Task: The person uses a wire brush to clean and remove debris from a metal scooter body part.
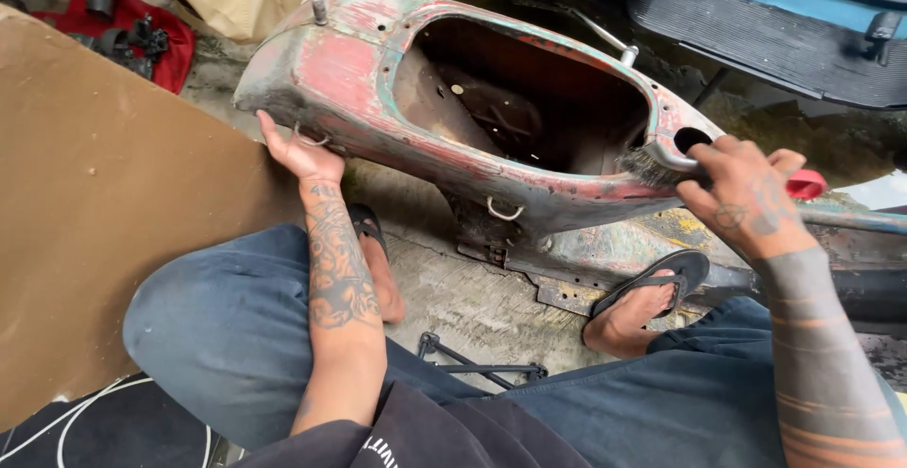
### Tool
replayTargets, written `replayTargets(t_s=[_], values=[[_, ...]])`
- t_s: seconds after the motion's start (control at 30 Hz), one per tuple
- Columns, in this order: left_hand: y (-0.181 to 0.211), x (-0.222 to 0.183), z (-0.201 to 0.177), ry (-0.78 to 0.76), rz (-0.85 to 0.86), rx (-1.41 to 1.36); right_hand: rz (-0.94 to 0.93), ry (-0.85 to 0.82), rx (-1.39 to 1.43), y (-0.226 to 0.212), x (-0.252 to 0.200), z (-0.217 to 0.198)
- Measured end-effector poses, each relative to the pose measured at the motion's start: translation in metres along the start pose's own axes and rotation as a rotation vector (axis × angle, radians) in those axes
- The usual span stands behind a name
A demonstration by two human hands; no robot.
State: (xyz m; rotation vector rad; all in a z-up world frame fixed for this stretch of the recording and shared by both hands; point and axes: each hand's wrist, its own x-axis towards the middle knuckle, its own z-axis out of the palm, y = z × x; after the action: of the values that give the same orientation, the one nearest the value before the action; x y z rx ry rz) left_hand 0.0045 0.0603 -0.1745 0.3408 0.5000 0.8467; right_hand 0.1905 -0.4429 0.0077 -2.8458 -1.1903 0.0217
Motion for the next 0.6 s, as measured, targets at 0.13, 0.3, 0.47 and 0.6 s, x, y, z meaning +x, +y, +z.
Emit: replayTargets(t_s=[0.13, 0.3, 0.47, 0.6], values=[[-0.002, 0.009, -0.001, 0.039, -0.03, -0.017, 0.015, 0.024, -0.021, 0.008, 0.006, 0.005], [0.0, 0.008, 0.002, 0.014, 0.087, -0.002, 0.014, 0.055, -0.041, 0.006, 0.007, 0.008], [0.002, 0.014, -0.002, -0.019, 0.064, -0.012, 0.045, 0.009, -0.036, 0.008, 0.006, 0.005], [0.002, 0.018, -0.002, -0.039, 0.076, -0.002, 0.07, -0.036, -0.014, 0.007, 0.006, 0.002]])
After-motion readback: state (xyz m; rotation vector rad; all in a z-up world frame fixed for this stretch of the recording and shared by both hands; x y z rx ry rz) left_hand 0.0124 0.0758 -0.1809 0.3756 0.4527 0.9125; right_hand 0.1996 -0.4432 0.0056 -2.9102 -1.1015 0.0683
